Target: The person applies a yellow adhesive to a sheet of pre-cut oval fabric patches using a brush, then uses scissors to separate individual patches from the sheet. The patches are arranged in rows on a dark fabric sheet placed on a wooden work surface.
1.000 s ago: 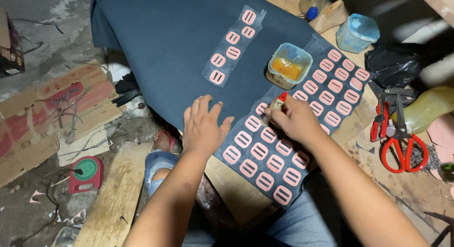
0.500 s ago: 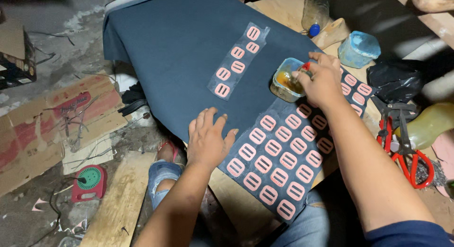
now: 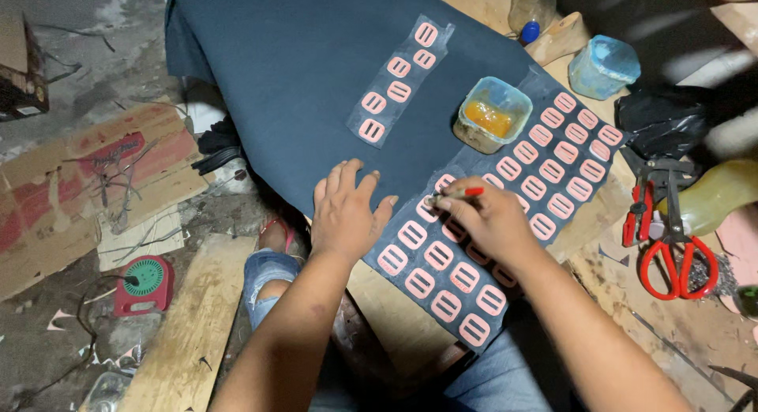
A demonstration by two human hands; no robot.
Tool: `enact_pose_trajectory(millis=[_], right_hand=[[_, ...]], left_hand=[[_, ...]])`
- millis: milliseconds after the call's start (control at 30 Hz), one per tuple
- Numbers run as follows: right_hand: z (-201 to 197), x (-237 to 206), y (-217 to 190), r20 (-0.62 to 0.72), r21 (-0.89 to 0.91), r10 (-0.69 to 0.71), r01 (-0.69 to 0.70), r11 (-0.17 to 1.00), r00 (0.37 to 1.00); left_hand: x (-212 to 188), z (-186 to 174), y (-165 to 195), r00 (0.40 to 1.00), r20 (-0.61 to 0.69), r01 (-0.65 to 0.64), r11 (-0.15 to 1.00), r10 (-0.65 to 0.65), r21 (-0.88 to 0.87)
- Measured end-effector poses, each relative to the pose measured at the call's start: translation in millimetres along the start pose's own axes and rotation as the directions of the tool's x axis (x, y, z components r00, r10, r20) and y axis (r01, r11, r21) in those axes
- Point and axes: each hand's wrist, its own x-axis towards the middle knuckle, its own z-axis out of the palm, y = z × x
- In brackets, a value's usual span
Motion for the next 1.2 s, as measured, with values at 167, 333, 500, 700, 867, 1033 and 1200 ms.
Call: enact_pose_trajectory(millis=[167,333,500,700,867,1033,1200], right_hand=[[-1,-6,7,0.035,-0.011,0.037,-0.037,0.999,0.999],[5,16,12,-0.071,-0.160,-0.099,0.086,0.983,0.993],[8,34,13,-0.055,-0.257,-0.096,0.079,0.963,0.994],[5,47,18,-0.042,-0.290,-0.105,0.089,0.953,0.994],[-14,40,23,0.042,-0.074,0.239,-0.236,0.969,0.970],[-19,37,24,0.052,-0.032,0.304,-0.303,0.953,0.951],[-3,58,10,0.156,-0.003,0.119,-0.121,0.993,0.981]], left_hand=[[-2,1,-1,0.999,-0.024,-0.023,1.000,0.023,0.002],[0,2,0,1.000,-0.015,-0.016,1.000,0.016,-0.001],[0,1,-1,0.999,-0.021,-0.025,1.000,0.025,0.009],[2,2,-1,1.000,-0.015,-0.013,1.000,0.013,0.007],[1,3,-2,1.000,-0.016,-0.020,1.000,0.021,0.002],[1,5,-1,1.000,-0.015,-0.011,1.000,0.011,0.004],[2,2,-1,1.000,-0.025,-0.018,1.000,0.019,0.008]])
